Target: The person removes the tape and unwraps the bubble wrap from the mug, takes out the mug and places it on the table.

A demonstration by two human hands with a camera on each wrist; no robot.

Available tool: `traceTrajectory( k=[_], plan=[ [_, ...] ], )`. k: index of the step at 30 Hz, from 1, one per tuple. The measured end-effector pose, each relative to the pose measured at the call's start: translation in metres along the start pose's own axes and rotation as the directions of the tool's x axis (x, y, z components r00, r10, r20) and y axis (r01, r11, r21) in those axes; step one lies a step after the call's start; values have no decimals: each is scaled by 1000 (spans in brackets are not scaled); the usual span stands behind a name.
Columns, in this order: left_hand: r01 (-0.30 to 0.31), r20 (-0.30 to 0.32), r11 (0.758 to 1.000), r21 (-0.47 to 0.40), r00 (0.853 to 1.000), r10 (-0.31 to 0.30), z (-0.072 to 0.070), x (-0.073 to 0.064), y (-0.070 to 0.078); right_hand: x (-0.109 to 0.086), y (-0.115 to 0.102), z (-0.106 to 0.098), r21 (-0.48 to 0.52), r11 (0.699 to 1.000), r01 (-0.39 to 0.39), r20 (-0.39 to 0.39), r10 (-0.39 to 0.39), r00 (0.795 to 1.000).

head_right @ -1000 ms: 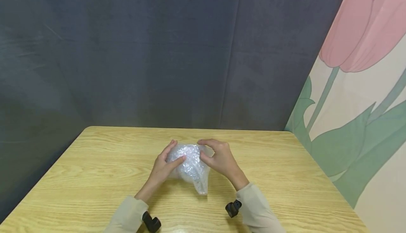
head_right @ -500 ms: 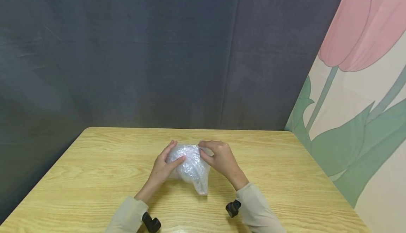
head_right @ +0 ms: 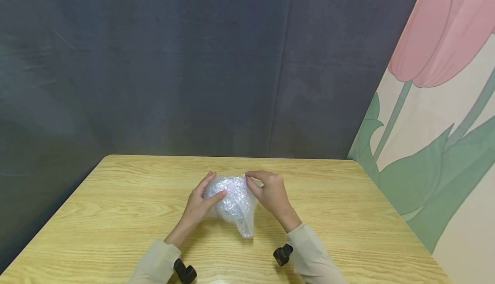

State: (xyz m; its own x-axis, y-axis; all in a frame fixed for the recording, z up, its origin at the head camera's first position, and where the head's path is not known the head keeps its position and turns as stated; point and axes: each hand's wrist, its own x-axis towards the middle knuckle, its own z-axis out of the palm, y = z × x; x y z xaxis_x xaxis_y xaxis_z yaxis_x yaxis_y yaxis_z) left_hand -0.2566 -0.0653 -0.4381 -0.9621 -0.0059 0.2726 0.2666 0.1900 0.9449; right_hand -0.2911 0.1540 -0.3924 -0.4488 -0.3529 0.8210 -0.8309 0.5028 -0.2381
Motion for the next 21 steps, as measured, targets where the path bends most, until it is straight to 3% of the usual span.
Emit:
traceTrajectory(
  k=[7, 14, 21],
  plan=[
    [-4, 4, 1000, 1, 1000, 4, 0, 0, 0, 1, -4, -2, 80, 979, -189, -36, 193, 981],
    [0, 3, 1000, 7, 1000, 0, 0, 0, -1, 2, -7, -2, 152, 916, -370, -30, 379, 925],
    [5, 8, 1000, 2, 1000, -5, 0, 0, 0, 1, -3, -2, 291, 831, -474, -30, 503, 864]
  ],
)
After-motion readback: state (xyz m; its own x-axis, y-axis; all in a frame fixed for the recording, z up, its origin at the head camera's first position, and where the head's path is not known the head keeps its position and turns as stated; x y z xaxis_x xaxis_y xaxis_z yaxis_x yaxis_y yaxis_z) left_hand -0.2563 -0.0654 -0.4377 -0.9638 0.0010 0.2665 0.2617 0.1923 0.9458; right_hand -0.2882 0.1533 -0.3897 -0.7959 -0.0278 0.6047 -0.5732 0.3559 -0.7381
